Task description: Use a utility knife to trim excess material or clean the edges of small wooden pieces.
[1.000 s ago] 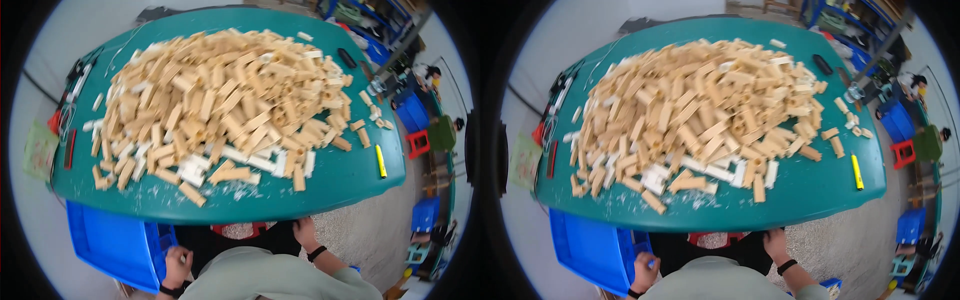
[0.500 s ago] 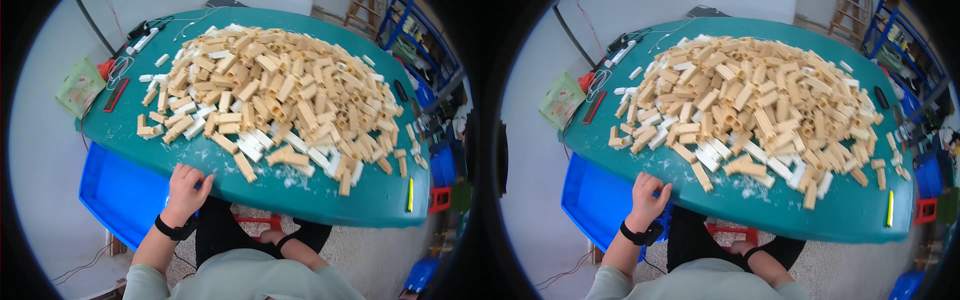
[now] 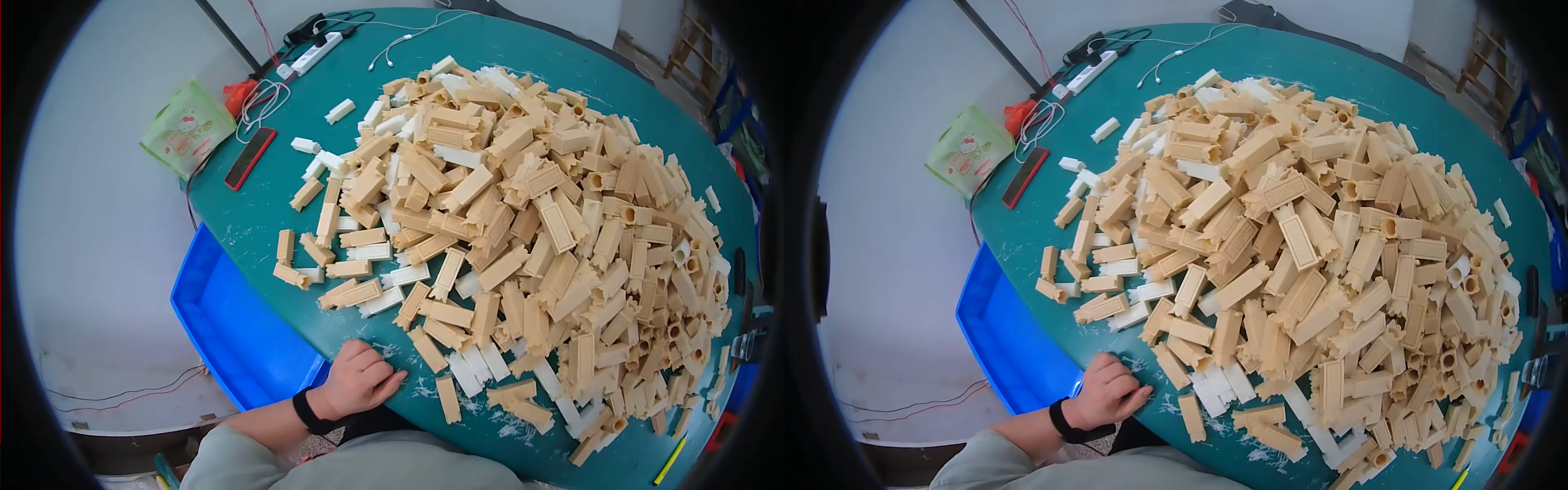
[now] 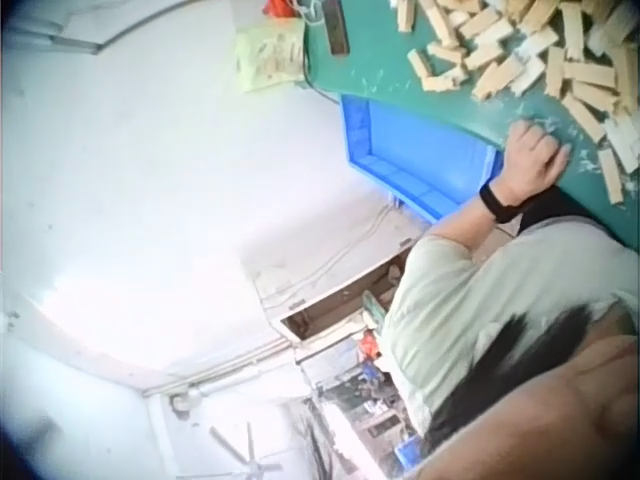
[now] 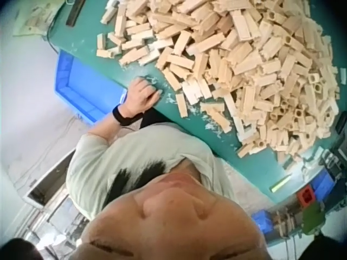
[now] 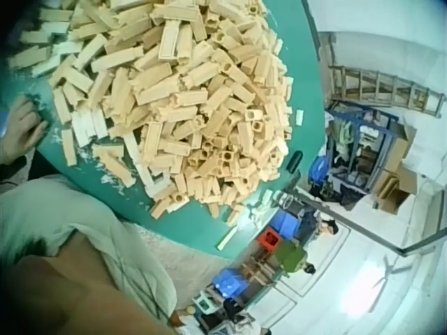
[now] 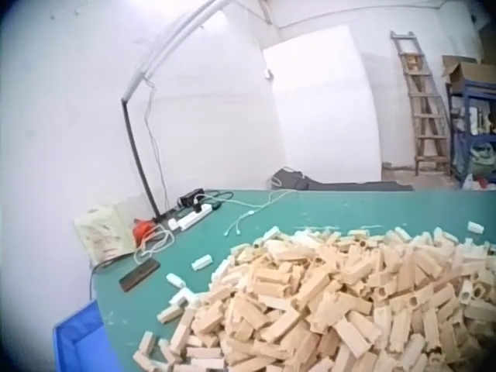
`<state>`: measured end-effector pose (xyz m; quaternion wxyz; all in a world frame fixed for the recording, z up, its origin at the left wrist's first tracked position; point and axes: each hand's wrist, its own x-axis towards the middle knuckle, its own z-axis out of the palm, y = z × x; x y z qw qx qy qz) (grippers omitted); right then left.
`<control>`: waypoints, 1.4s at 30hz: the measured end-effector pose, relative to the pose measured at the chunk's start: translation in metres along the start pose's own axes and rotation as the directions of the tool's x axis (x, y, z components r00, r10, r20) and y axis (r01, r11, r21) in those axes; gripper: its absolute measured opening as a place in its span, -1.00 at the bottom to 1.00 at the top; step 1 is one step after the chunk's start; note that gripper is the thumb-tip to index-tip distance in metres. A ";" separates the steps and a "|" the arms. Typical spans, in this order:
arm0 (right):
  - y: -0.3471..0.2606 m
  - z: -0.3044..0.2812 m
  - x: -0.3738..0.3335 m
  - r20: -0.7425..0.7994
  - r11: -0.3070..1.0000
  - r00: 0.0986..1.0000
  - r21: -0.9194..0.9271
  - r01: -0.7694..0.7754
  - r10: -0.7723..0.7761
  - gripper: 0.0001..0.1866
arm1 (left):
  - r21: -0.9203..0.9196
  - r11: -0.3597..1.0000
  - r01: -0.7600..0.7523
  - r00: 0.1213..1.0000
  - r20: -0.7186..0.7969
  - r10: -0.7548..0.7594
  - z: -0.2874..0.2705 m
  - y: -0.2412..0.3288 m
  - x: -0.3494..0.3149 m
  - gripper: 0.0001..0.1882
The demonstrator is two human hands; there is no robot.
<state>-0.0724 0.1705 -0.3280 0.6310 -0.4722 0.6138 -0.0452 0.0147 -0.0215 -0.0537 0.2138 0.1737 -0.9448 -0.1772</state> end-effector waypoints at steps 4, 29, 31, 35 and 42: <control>0.002 -0.007 -0.020 -0.174 0.997 0.983 0.029 0.070 -0.064 -0.59 | -0.029 0.999 0.016 1.000 -0.017 -0.016 -0.008 0.000 -0.005 -0.80; 0.021 0.049 -0.258 -0.723 0.819 0.489 0.573 0.030 0.488 -0.64 | -0.059 0.934 0.353 0.863 0.406 -0.301 -0.051 -0.045 0.069 0.21; 0.036 0.055 -0.251 -0.704 0.807 0.448 0.586 -0.074 0.551 -0.64 | -0.086 0.942 0.325 0.870 0.417 -0.262 -0.058 -0.051 0.068 0.20; 0.094 0.054 -0.237 -0.747 0.833 0.448 0.553 0.008 0.492 -0.68 | 0.028 0.955 0.294 0.836 0.477 -0.271 -0.092 -0.057 0.083 0.06; 0.110 -0.036 -0.223 -0.829 0.907 0.403 0.420 -0.007 0.387 -0.68 | 0.100 0.880 0.464 0.870 0.133 -0.474 -0.118 -0.198 0.179 -0.36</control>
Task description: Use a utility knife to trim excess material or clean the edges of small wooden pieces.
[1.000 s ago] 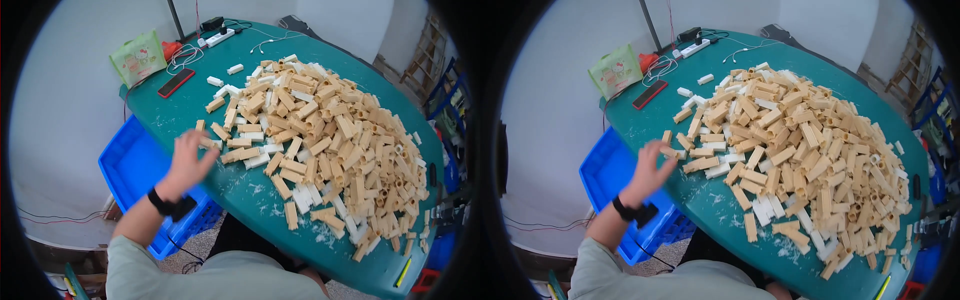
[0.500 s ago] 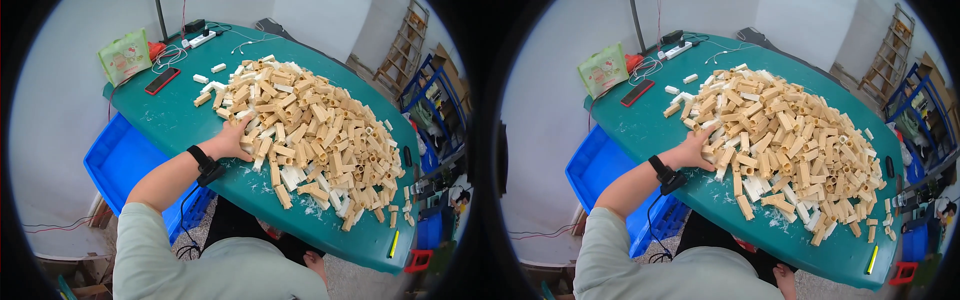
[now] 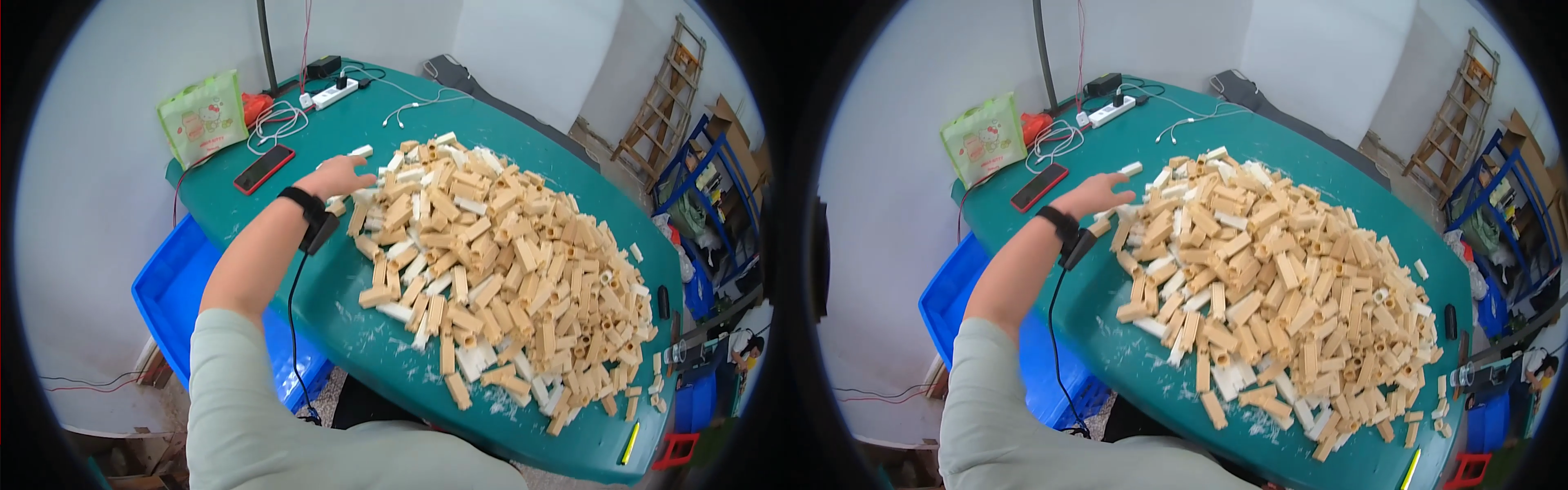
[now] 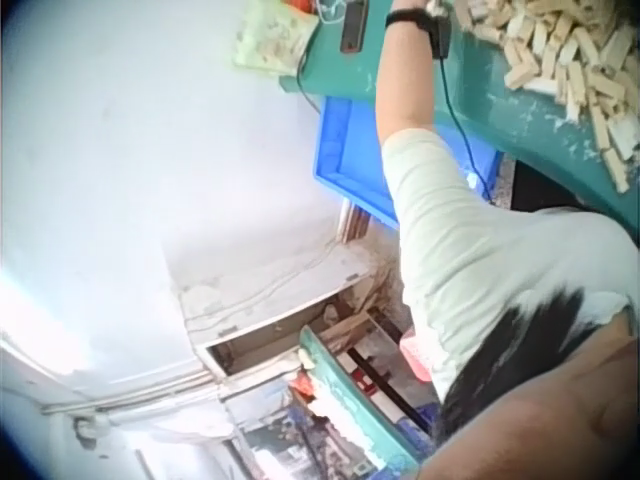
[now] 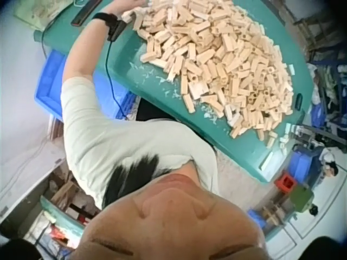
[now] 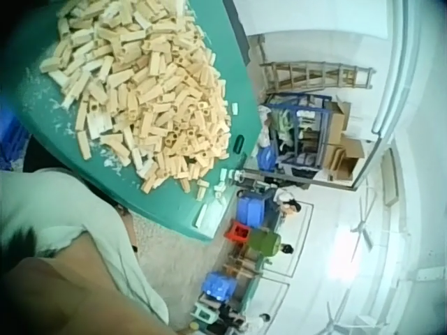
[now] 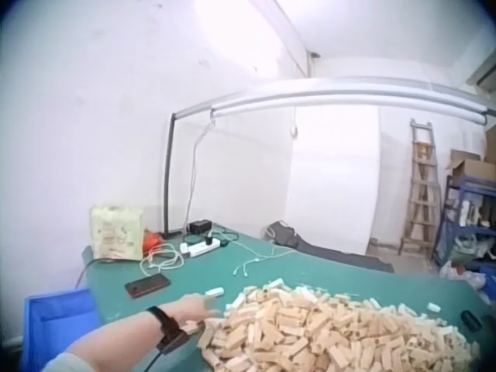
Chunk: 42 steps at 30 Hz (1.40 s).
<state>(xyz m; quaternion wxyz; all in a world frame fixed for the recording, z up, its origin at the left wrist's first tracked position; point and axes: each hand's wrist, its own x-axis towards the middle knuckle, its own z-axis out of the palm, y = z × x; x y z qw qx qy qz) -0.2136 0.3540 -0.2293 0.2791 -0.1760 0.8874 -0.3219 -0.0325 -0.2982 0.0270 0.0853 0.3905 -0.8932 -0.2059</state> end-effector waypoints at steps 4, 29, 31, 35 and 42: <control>-0.017 -0.014 0.055 -0.056 0.997 0.996 -0.043 0.068 -0.071 -0.68 | 0.226 0.939 0.258 0.955 0.087 -0.284 0.007 -0.030 0.070 -0.26; 0.079 -0.014 -0.081 -0.081 0.959 0.986 -0.256 0.119 -0.144 -0.68 | -0.436 0.824 0.362 0.921 0.306 -0.242 0.048 0.065 -0.060 -0.23; 0.002 -0.026 -0.088 -0.059 0.997 0.997 -0.046 -0.061 0.059 -0.69 | -0.542 0.795 0.270 0.961 0.203 -0.188 0.038 0.033 -0.074 -0.15; -0.030 -0.048 -0.124 -0.039 0.919 0.968 0.326 -0.222 0.247 -0.74 | -0.201 0.977 0.072 0.962 0.273 -0.015 0.029 0.036 -0.092 -0.06; -0.080 -0.093 -0.160 0.368 0.922 0.930 0.363 -0.132 -0.012 -0.73 | -0.100 0.971 -0.216 0.971 0.078 0.224 0.065 0.026 -0.162 -0.50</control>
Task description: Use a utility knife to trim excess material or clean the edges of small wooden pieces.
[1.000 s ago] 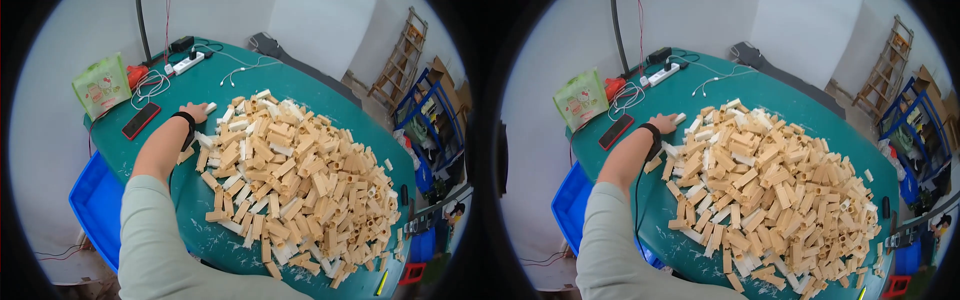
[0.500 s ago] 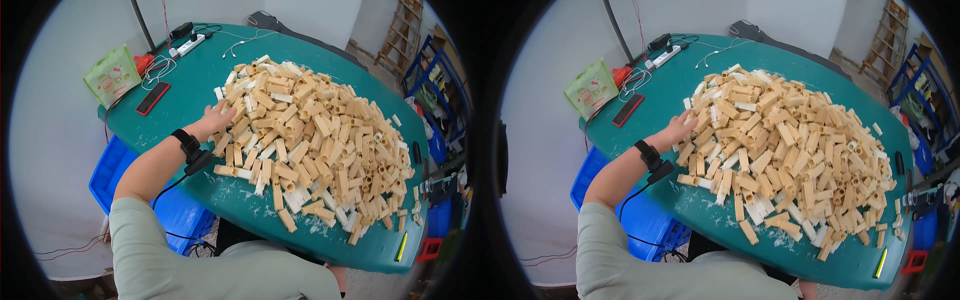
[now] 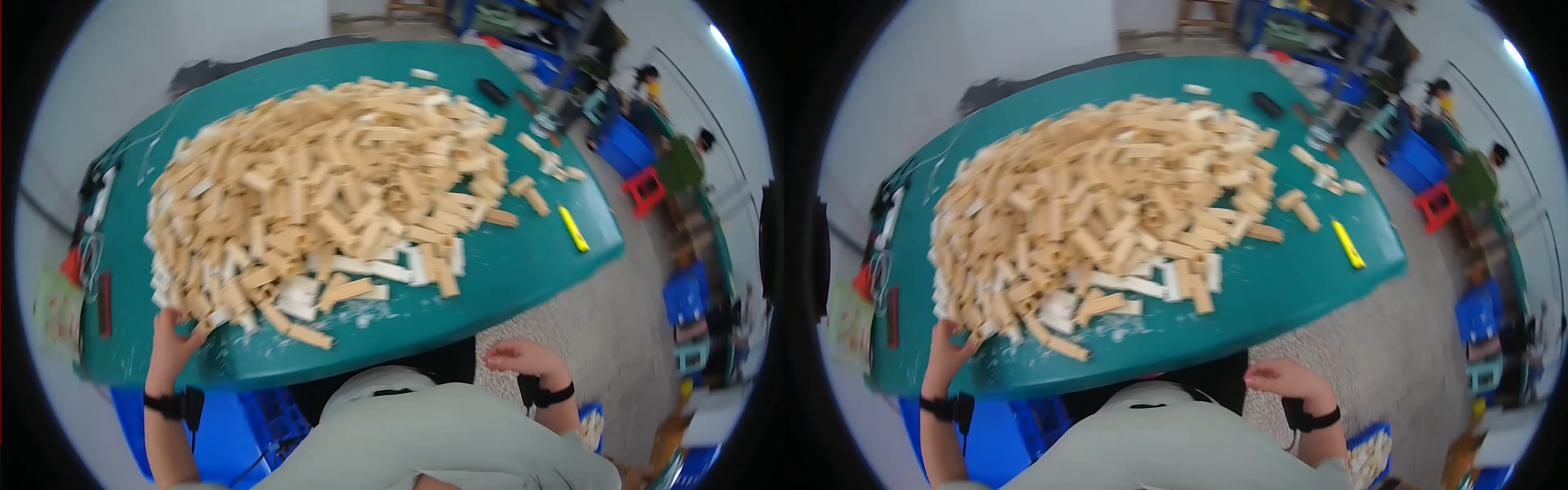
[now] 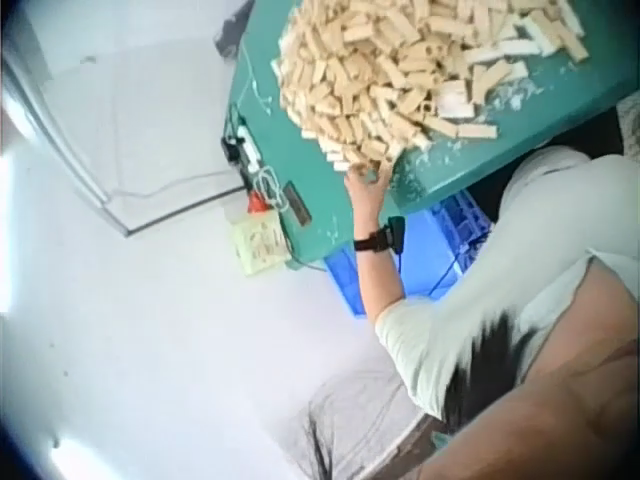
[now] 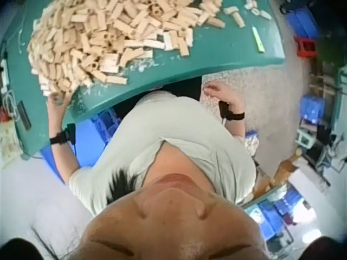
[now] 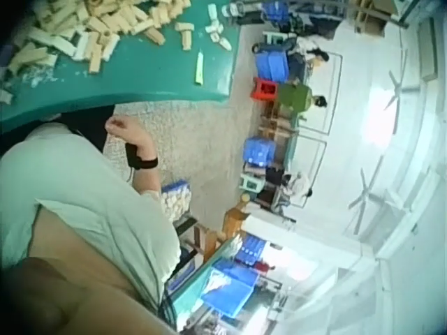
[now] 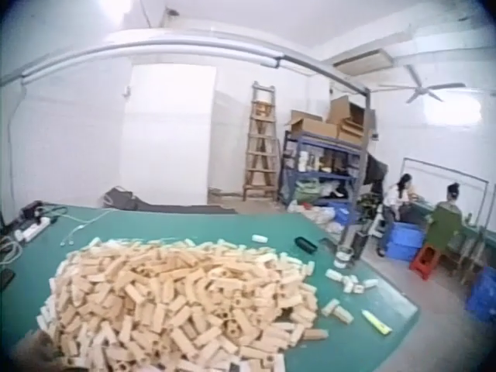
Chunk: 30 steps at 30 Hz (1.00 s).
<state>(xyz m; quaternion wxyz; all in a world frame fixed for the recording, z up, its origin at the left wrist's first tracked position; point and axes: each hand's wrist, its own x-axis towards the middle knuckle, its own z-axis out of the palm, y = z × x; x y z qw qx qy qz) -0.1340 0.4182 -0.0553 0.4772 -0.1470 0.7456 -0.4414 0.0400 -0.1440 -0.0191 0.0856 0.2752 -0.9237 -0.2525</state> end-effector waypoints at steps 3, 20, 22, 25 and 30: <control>-0.022 -0.025 -0.025 -0.249 0.969 0.966 0.211 0.127 -0.072 -0.80 | -0.014 0.999 -0.045 0.999 0.001 0.045 0.006 0.013 0.002 -0.71; -0.015 -0.211 0.038 -0.884 0.700 0.450 -0.400 -0.591 -0.126 -0.61 | 0.012 0.999 -0.036 0.999 0.028 0.035 0.018 0.040 -0.002 -0.78; -0.026 -0.213 0.051 -0.858 0.718 0.498 -0.426 -0.551 -0.127 -0.64 | -0.003 0.999 -0.053 0.998 0.021 0.053 0.016 0.046 -0.002 -0.78; -0.056 -0.199 0.078 -0.750 0.796 0.654 -0.454 -0.401 -0.099 -0.67 | 0.083 0.996 0.015 0.993 0.113 -0.024 0.011 0.058 -0.005 -0.79; -0.096 -0.169 0.104 -0.650 0.864 0.758 -0.416 -0.285 -0.063 -0.70 | 0.083 0.996 0.011 0.976 0.214 -0.028 0.019 0.092 -0.015 -0.78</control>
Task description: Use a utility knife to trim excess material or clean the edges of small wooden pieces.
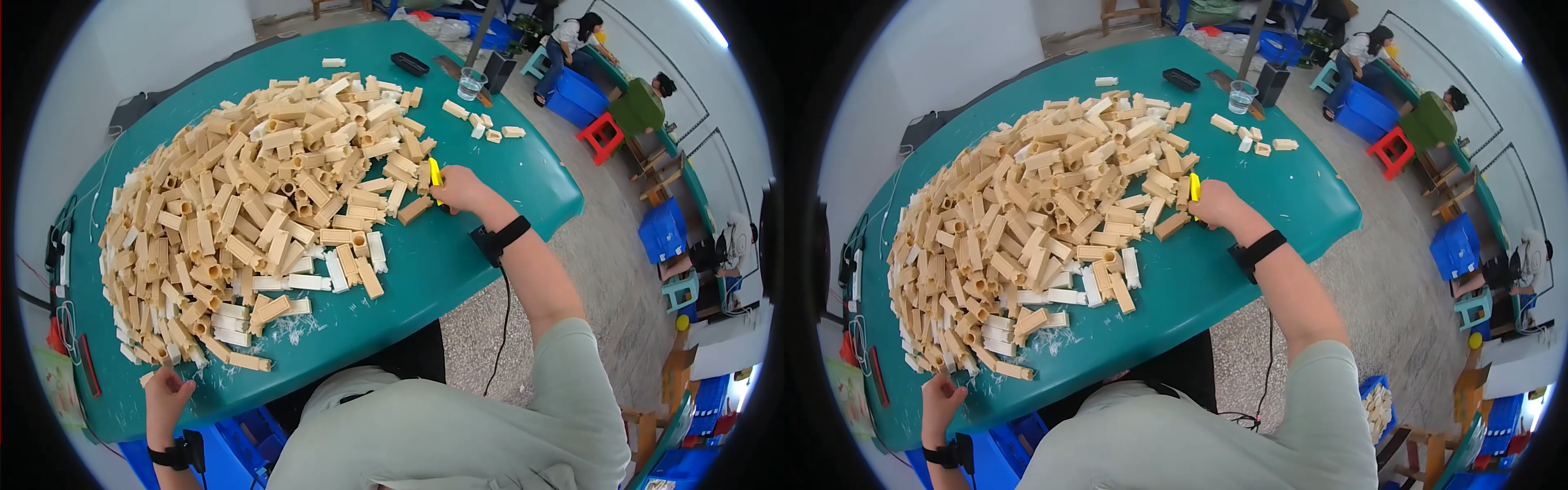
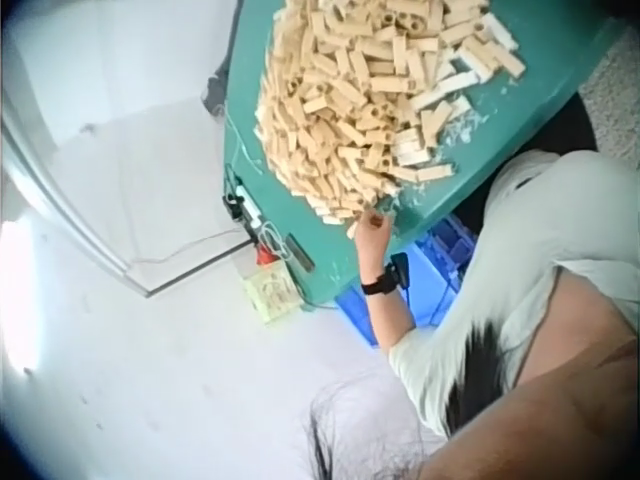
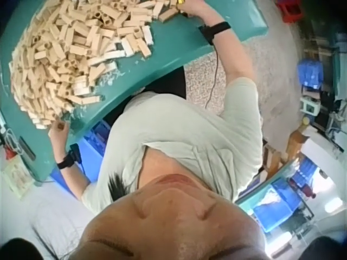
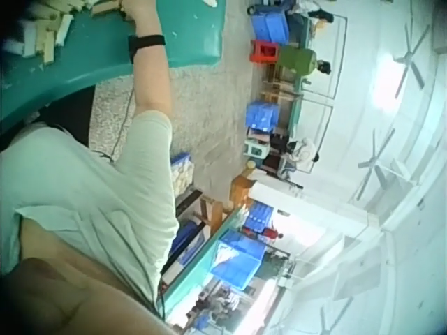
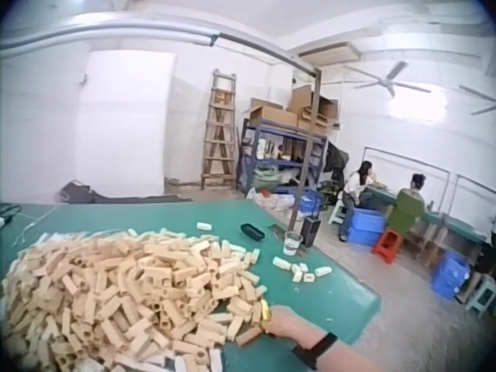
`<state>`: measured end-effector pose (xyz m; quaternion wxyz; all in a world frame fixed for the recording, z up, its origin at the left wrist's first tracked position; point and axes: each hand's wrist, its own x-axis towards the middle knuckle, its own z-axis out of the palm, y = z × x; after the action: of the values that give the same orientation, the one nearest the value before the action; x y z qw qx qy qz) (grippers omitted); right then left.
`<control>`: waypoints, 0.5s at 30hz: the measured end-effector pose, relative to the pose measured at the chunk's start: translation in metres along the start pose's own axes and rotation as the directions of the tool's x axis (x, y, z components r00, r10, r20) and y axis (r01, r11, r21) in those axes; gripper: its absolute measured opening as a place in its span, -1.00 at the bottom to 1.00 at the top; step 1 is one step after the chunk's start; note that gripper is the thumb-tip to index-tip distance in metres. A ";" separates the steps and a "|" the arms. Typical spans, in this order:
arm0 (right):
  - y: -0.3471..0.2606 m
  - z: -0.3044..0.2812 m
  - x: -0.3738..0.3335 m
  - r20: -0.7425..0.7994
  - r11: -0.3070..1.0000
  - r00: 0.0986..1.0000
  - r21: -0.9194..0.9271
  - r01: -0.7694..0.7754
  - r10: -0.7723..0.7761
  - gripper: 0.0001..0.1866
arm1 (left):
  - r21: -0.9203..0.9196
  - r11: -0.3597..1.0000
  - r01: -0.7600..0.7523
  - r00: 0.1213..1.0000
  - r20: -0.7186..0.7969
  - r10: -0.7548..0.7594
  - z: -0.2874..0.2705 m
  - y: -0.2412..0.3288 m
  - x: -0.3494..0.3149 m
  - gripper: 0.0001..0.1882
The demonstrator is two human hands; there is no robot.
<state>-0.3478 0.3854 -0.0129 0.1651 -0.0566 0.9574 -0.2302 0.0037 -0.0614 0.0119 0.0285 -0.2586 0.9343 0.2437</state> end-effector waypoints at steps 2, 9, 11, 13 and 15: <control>-0.004 -0.006 -0.001 0.044 0.999 0.998 0.014 -0.050 0.049 -0.69 | -0.054 0.998 0.031 0.999 -0.010 -0.032 0.002 0.010 -0.002 -0.77; 0.025 -0.055 -0.020 -0.057 0.998 0.998 0.049 -0.037 0.040 -0.60 | -0.092 0.994 -0.056 0.971 0.226 0.076 0.000 0.030 -0.016 -0.81; 0.031 -0.062 -0.011 -0.098 0.989 0.993 0.142 -0.048 0.062 -0.62 | -0.213 0.972 -0.102 0.936 0.309 0.166 0.007 0.039 -0.017 -0.74; 0.028 -0.068 -0.005 -0.074 0.973 0.993 0.217 -0.077 0.095 -0.66 | -0.200 0.970 -0.135 0.924 0.327 0.196 0.013 0.050 -0.017 -0.73; 0.030 -0.075 0.010 -0.056 0.950 0.990 0.292 -0.107 0.129 -0.71 | -0.168 0.964 -0.205 0.903 0.346 0.252 0.016 0.059 -0.014 -0.70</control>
<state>-0.3839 0.4418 0.0336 0.1492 0.0339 0.9207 -0.3589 -0.0150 -0.0028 0.0260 0.1561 -0.0986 0.9191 0.3481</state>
